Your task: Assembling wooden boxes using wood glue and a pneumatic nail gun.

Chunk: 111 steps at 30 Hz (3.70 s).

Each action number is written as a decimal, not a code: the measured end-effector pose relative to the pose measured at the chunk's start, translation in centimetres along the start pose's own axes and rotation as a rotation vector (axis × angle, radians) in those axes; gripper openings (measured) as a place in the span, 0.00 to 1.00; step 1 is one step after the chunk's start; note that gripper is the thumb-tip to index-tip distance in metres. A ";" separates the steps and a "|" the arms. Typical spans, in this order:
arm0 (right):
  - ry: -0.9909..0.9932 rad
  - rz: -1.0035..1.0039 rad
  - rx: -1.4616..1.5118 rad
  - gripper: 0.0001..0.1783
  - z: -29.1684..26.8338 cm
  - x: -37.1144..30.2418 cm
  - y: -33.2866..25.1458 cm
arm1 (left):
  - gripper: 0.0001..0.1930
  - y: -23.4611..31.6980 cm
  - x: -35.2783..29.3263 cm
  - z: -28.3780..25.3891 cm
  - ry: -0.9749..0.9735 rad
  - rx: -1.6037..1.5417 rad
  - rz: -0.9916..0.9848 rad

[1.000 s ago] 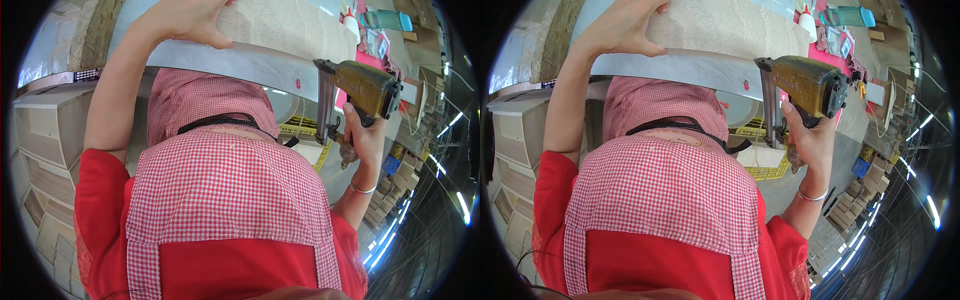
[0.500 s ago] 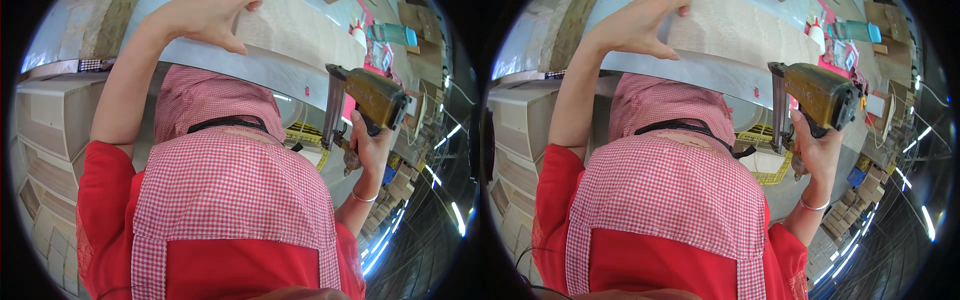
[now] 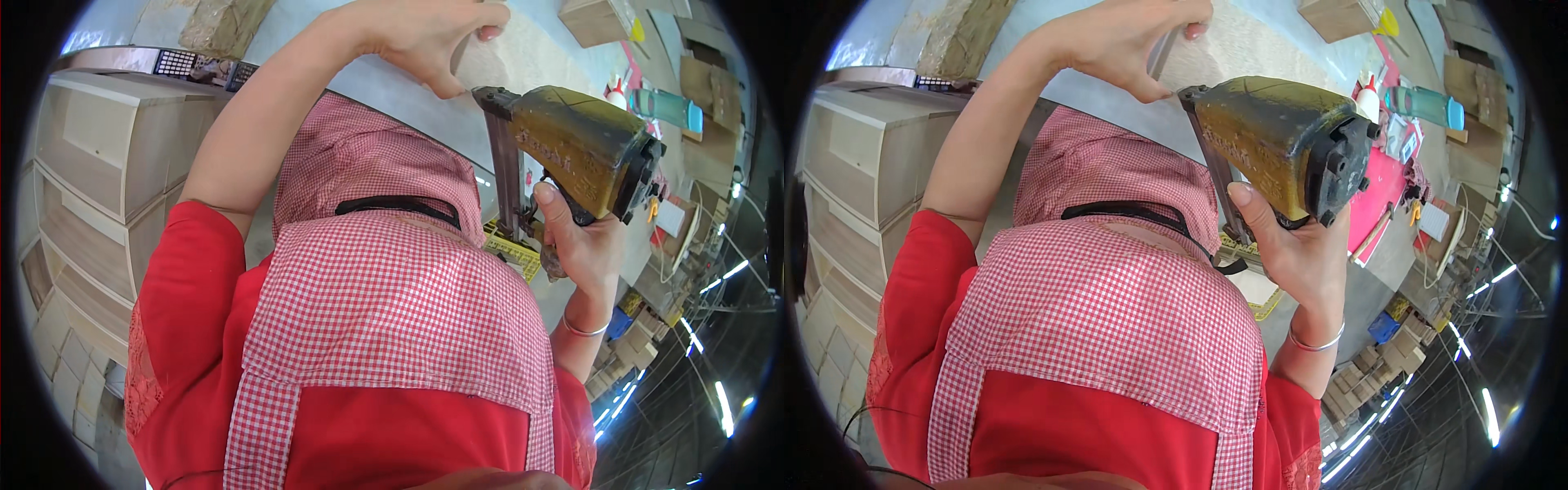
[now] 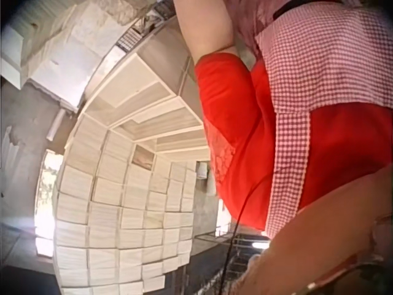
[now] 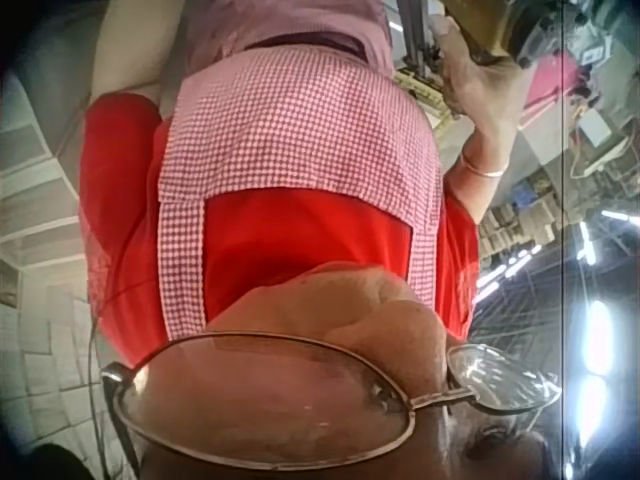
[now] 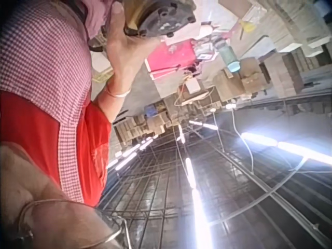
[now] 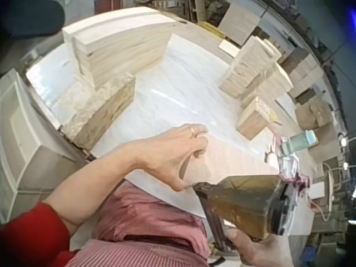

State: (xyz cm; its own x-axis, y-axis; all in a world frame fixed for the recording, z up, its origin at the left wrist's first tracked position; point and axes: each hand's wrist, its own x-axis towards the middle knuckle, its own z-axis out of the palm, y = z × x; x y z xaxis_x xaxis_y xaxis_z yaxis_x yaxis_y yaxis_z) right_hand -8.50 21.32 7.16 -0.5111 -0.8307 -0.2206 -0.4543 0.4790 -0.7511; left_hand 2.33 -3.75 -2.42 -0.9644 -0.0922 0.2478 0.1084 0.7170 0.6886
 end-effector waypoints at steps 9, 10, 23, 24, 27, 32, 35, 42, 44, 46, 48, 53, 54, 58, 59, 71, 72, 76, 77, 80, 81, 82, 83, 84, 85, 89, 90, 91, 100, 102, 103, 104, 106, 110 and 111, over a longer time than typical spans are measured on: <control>0.018 0.295 0.129 0.19 1.4 -0.8 -0.9 | 0.28 -1.5 -0.7 0.9 0.087 0.016 0.084; 0.020 0.297 0.132 0.19 1.7 -0.8 -0.9 | 0.28 -1.6 -0.7 1.0 0.084 0.015 0.085; 0.033 0.236 0.131 0.17 1.7 -0.9 -1.0 | 0.28 0.3 -2.4 1.3 0.180 0.282 0.028; 0.021 0.171 0.111 0.16 1.8 -0.9 -0.8 | 0.31 -0.3 -3.5 1.8 0.193 0.188 -0.013; 0.067 0.062 0.074 0.15 0.8 -1.4 0.4 | 0.39 -0.4 -7.6 1.6 0.264 0.159 -0.097; 0.079 -0.015 0.075 0.14 -1.0 -2.5 2.7 | 0.49 6.0 -15.5 1.2 0.491 0.277 -0.534; 0.060 -0.031 0.063 0.14 -2.1 -1.7 3.5 | 0.47 8.5 -16.1 4.2 0.627 0.382 -0.677; 0.080 0.320 0.004 0.21 -4.8 -1.8 2.2 | 0.21 6.1 -8.3 7.8 0.455 -0.312 -0.425; 0.113 0.328 -0.030 0.20 -5.6 -2.8 2.3 | 0.17 1.2 -4.5 6.5 0.706 -0.226 -0.314; 0.140 0.345 -0.049 0.20 -6.1 -3.2 2.9 | 0.18 -3.0 -0.4 2.5 0.784 -0.017 -0.442; 0.174 0.064 -0.113 0.17 -6.4 -3.4 5.2 | 0.20 -8.6 3.1 0.7 0.917 0.120 -0.502; 0.146 0.069 -0.361 0.16 -8.0 -5.5 8.0 | 0.19 -14.4 5.1 -3.6 0.623 0.179 -0.594; 0.127 0.085 -0.258 0.15 -7.8 -5.2 7.5 | 0.17 -14.1 5.0 -4.3 0.581 0.190 -0.575; 0.067 0.117 -0.146 0.15 -7.0 -4.0 5.7 | 0.17 -14.1 4.9 -4.1 0.611 0.204 -0.514; 0.041 0.117 -0.138 0.15 -6.9 -3.8 5.5 | 0.16 -14.0 4.9 -4.0 0.614 0.195 -0.511; 0.107 0.106 -0.039 0.16 -7.0 -3.7 6.1 | 0.15 -13.1 4.0 -3.6 0.673 0.210 -0.503; 0.105 0.109 -0.040 0.16 -7.1 -3.7 6.2 | 0.15 -13.0 3.8 -3.5 0.691 0.207 -0.503; 0.072 0.032 -0.117 0.16 -7.2 -3.2 6.5 | 0.15 -12.8 3.9 -3.7 0.661 0.168 -0.482; 0.080 0.047 -0.105 0.16 -7.2 -3.3 6.5 | 0.15 -12.8 3.9 -3.6 0.658 0.165 -0.482; 0.090 0.072 -0.082 0.16 -7.1 -3.2 6.3 | 0.16 -13.0 3.6 -3.5 0.683 0.166 -0.459; 0.091 0.069 -0.078 0.15 -7.0 -3.1 6.2 | 0.16 -13.1 3.6 -3.5 0.683 0.164 -0.460; 0.092 0.067 -0.073 0.15 -7.0 -3.1 6.1 | 0.17 -13.1 3.5 -3.5 0.693 0.167 -0.463; 0.095 0.067 -0.067 0.15 -6.9 -3.1 6.0 | 0.17 -13.0 3.4 -3.5 0.700 0.170 -0.463; 0.096 0.070 -0.068 0.15 -6.9 -3.1 6.1 | 0.18 -12.8 3.4 -3.5 0.707 0.172 -0.464; 0.088 0.076 -0.074 0.15 -6.9 -3.1 6.2 | 0.18 -12.6 3.4 -3.5 0.705 0.170 -0.463; 0.071 0.147 -0.114 0.14 -7.2 -2.8 6.3 | 0.18 -12.2 3.5 -3.6 0.689 0.181 -0.495; 0.068 0.204 -0.140 0.14 -7.3 -2.7 6.2 | 0.19 -12.5 3.4 -3.6 0.686 0.164 -0.485; 0.066 0.260 -0.166 0.13 -7.5 -2.7 6.2 | 0.19 -12.8 3.3 -3.6 0.684 0.147 -0.475; 0.054 -0.041 -0.069 0.13 -6.6 -4.1 7.6 | 0.22 -11.8 3.3 -2.6 0.804 0.090 -0.475; 0.071 0.014 -0.029 0.12 -6.5 -4.0 7.5 | 0.23 -9.7 2.4 -2.1 0.797 0.133 -0.544; 0.080 0.042 -0.008 0.12 -6.5 -3.8 7.5 | 0.24 -8.1 1.6 -1.8 0.787 0.175 -0.615; 0.079 0.037 -0.009 0.12 -6.6 -3.5 7.6 | 0.25 -6.4 0.8 -1.4 0.777 0.217 -0.689; 0.224 0.093 -0.028 0.12 -7.2 -3.6 8.5 | 0.23 -4.4 -2.1 0.3 0.726 0.355 -0.665; 0.295 0.225 -0.092 0.11 -10.0 -2.7 9.6 | 0.24 2.9 -7.8 3.0 0.607 0.174 -0.786; 0.298 0.284 -0.113 0.11 -10.5 -2.8 9.7 | 0.24 4.3 -8.3 3.2 0.534 0.013 -0.864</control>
State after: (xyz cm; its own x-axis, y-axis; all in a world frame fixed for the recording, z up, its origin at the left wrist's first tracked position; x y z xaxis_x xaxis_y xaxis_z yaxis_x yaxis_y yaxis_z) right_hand -19.19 31.27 6.99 -0.8082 -0.5513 -0.2071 -0.3338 0.7185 -0.6102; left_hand 10.00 2.27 -3.71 -0.4769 -0.8771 -0.0569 -0.5806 0.2657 0.7696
